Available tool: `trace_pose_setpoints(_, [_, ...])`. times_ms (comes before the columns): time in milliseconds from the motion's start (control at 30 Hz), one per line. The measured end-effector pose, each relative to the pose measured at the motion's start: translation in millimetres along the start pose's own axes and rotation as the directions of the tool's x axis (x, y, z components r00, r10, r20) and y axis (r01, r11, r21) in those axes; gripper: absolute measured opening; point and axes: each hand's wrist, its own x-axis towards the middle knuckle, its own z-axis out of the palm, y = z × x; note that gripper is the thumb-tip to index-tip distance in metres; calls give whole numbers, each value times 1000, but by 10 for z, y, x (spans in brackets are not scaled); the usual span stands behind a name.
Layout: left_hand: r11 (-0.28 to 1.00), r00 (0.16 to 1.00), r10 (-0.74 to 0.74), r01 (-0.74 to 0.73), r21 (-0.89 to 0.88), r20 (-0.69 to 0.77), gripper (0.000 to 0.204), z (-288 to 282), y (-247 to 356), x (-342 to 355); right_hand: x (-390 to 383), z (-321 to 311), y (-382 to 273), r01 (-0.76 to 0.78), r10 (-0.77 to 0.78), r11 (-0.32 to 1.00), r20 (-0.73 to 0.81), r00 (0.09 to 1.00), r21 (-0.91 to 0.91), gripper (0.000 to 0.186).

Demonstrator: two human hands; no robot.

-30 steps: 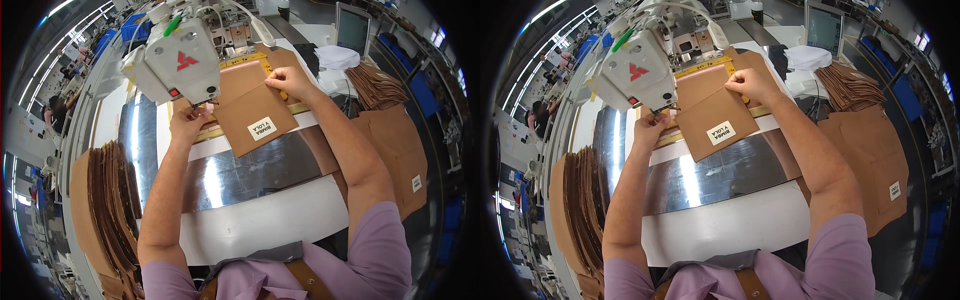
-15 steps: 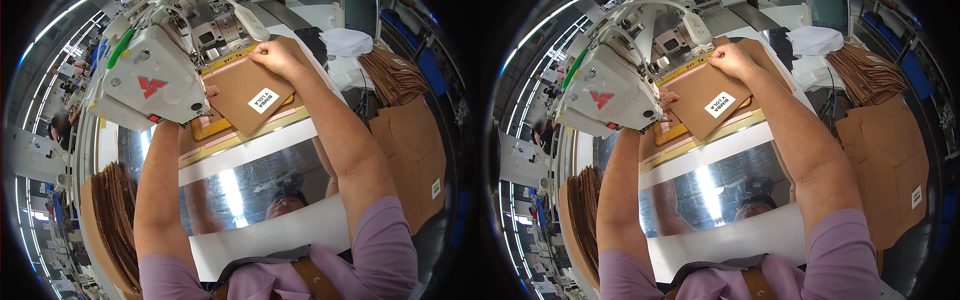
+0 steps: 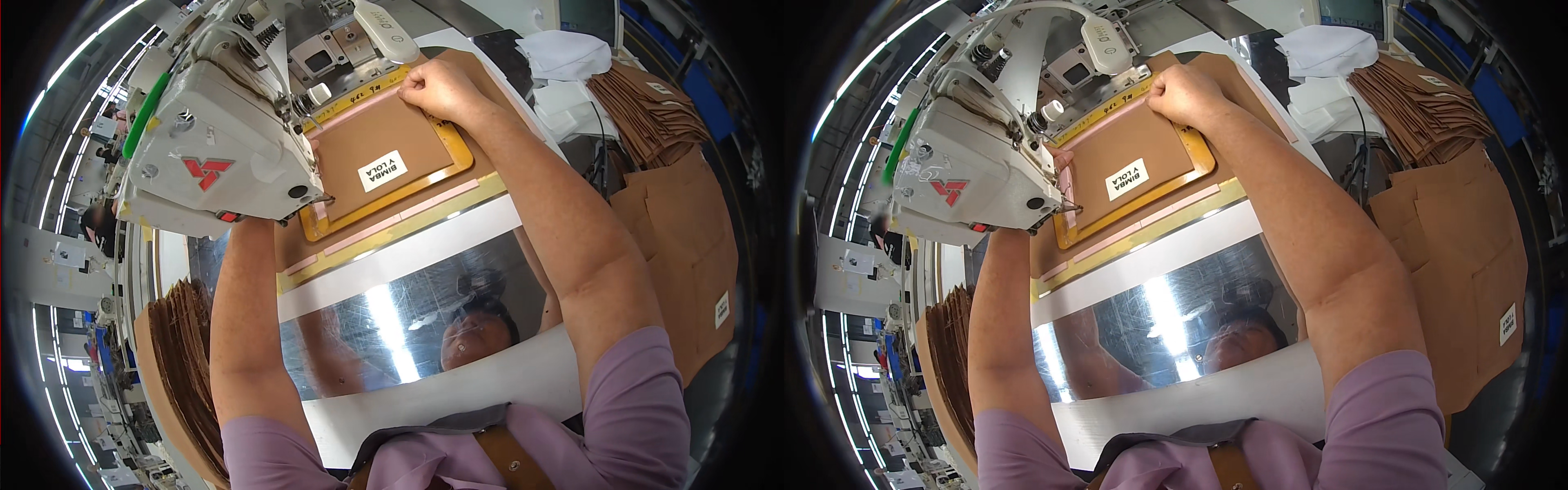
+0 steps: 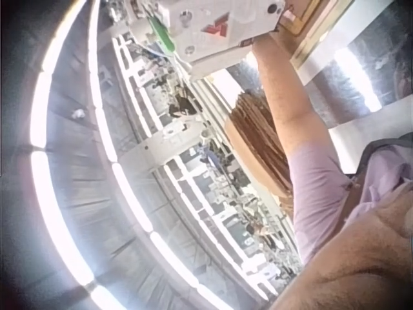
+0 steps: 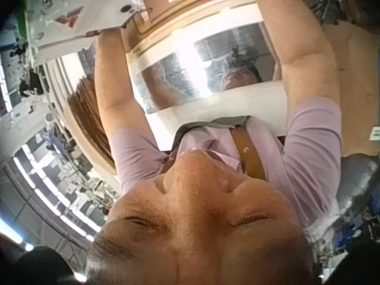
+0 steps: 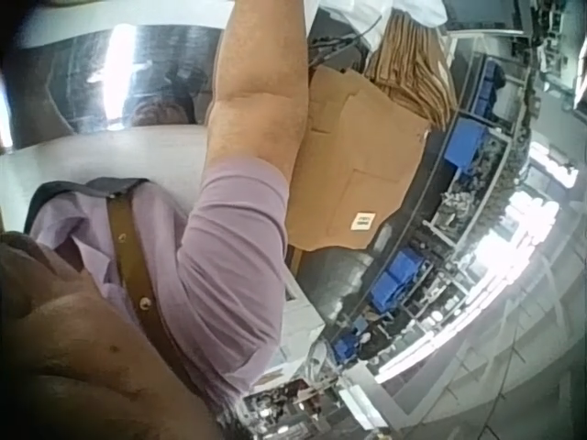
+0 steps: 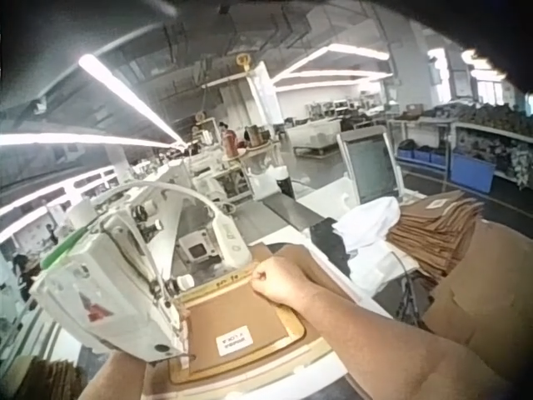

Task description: Sewing leather patches onto fabric components using an industrial sewing machine.

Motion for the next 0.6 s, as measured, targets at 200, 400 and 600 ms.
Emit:
trace_pose_setpoints(200, [775,933,349,-236,586,-86,23,232,-66,15,-52,61,28,7,-23,993,-129,991,-121,11])
trace_pose_setpoints(400, [951,953,241,-270,153,183,15,47,-138,115,-87,86,-35,31,-63,985,-182,981,-172,5])
trace_pose_setpoints(600, [998,1000,21,-20,64,-7,11,-90,-165,94,-77,134,-67,23,-69,971,-189,979,-237,4])
